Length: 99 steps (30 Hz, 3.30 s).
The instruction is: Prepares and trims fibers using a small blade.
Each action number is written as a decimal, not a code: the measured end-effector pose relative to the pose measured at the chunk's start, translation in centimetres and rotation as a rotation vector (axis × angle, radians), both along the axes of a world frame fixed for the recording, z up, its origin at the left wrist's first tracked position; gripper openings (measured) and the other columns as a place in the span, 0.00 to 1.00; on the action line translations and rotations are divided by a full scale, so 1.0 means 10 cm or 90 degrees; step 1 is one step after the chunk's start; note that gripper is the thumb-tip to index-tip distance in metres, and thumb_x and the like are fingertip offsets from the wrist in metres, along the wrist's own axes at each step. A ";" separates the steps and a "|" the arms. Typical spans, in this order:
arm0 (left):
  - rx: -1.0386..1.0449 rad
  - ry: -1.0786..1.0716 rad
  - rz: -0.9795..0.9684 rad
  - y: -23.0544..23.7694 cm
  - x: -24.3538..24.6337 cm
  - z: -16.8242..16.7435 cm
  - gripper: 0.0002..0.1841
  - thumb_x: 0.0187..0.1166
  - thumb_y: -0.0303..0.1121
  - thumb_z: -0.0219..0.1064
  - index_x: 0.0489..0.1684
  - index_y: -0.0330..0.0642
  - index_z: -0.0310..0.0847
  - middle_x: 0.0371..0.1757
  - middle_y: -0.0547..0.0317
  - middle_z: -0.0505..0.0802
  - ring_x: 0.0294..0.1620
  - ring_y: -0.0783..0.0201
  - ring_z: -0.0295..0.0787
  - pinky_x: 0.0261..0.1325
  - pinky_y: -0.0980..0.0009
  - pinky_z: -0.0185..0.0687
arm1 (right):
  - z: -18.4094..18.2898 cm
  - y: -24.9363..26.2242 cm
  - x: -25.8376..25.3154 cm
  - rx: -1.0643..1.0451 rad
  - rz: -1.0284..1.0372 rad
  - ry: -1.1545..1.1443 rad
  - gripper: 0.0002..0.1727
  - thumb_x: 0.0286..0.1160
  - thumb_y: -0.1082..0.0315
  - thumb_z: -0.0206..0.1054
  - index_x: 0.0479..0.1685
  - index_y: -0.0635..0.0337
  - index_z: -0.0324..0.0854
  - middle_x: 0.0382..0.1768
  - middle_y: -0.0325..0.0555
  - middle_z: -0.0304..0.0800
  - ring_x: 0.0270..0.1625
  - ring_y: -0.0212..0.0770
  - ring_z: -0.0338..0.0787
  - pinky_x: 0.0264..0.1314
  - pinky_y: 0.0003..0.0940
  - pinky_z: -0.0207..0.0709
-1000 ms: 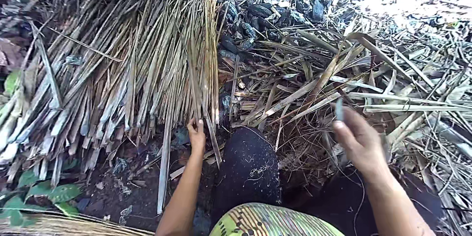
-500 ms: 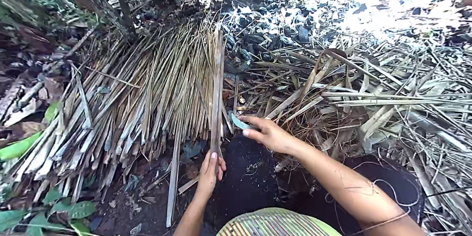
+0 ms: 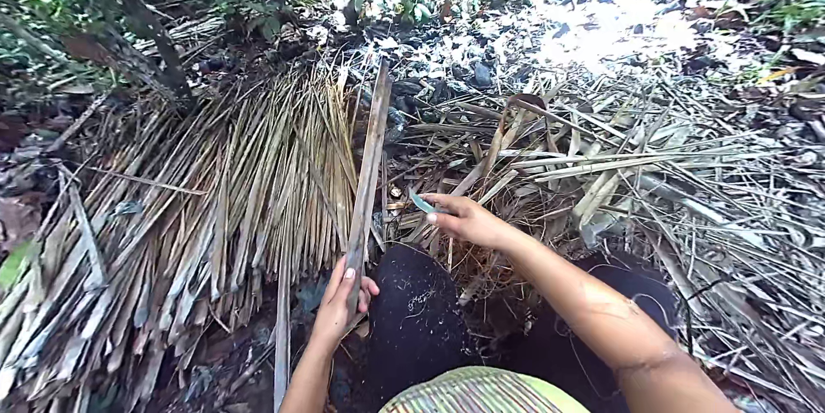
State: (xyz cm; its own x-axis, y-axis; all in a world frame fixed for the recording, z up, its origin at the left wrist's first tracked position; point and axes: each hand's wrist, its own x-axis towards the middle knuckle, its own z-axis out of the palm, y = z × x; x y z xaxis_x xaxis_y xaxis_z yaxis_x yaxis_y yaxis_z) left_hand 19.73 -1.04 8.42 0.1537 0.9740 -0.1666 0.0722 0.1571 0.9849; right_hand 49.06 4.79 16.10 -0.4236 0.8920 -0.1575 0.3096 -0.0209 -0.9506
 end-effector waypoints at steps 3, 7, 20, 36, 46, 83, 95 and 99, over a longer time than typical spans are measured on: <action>-0.006 -0.043 -0.053 -0.05 0.04 0.08 0.26 0.90 0.38 0.38 0.85 0.39 0.49 0.27 0.63 0.92 0.14 0.78 0.79 0.20 0.85 0.75 | 0.03 0.11 -0.04 -0.056 0.007 0.081 0.30 0.90 0.64 0.57 0.89 0.59 0.60 0.24 0.37 0.76 0.20 0.25 0.68 0.25 0.21 0.65; -0.025 -0.065 -0.123 -0.14 0.11 0.17 0.25 0.90 0.42 0.40 0.83 0.43 0.53 0.28 0.62 0.93 0.13 0.79 0.78 0.18 0.87 0.73 | -0.12 0.22 -0.07 -0.151 0.021 0.262 0.28 0.91 0.65 0.53 0.88 0.59 0.57 0.21 0.32 0.71 0.17 0.23 0.68 0.22 0.17 0.66; -0.012 0.041 -0.246 0.20 0.84 0.57 0.22 0.91 0.35 0.44 0.75 0.33 0.70 0.52 0.53 0.94 0.48 0.61 0.95 0.55 0.64 0.92 | -0.36 0.04 0.30 -0.209 0.001 0.443 0.20 0.91 0.64 0.47 0.76 0.56 0.71 0.17 0.26 0.69 0.15 0.20 0.68 0.20 0.15 0.65; -0.257 -0.287 -0.331 0.37 1.22 0.84 0.19 0.93 0.34 0.38 0.49 0.49 0.80 0.14 0.73 0.78 0.12 0.81 0.71 0.20 0.86 0.70 | -0.17 -0.45 0.61 -0.006 0.081 0.269 0.12 0.81 0.65 0.60 0.59 0.50 0.78 0.15 0.20 0.70 0.16 0.15 0.66 0.20 0.12 0.60; -0.152 -0.017 -0.355 0.36 1.34 0.87 0.15 0.95 0.32 0.44 0.42 0.41 0.76 0.15 0.71 0.78 0.11 0.81 0.72 0.17 0.87 0.70 | -0.26 -0.53 0.68 0.204 -0.052 -0.004 0.11 0.82 0.64 0.65 0.42 0.63 0.85 0.23 0.33 0.80 0.25 0.23 0.75 0.32 0.23 0.72; 0.388 0.478 -0.297 0.06 1.33 1.08 0.18 0.91 0.33 0.48 0.49 0.27 0.81 0.23 0.57 0.86 0.21 0.69 0.84 0.29 0.71 0.84 | 0.20 -0.90 0.28 -0.062 -0.152 0.323 0.17 0.88 0.71 0.56 0.70 0.62 0.77 0.19 0.30 0.72 0.16 0.20 0.66 0.20 0.15 0.61; 0.357 0.391 -0.367 0.07 1.17 0.96 0.20 0.94 0.35 0.43 0.63 0.29 0.77 0.28 0.65 0.90 0.24 0.77 0.87 0.33 0.78 0.88 | 0.22 -0.88 0.48 -0.104 -0.170 0.379 0.19 0.88 0.68 0.54 0.74 0.56 0.75 0.20 0.30 0.71 0.16 0.21 0.67 0.19 0.16 0.64; 0.395 0.439 -0.380 0.07 1.07 0.91 0.20 0.94 0.36 0.44 0.59 0.30 0.80 0.30 0.62 0.93 0.22 0.74 0.87 0.30 0.76 0.87 | 0.15 -0.85 0.48 -0.085 -0.139 0.360 0.17 0.88 0.70 0.54 0.71 0.60 0.78 0.21 0.27 0.71 0.17 0.18 0.65 0.20 0.13 0.61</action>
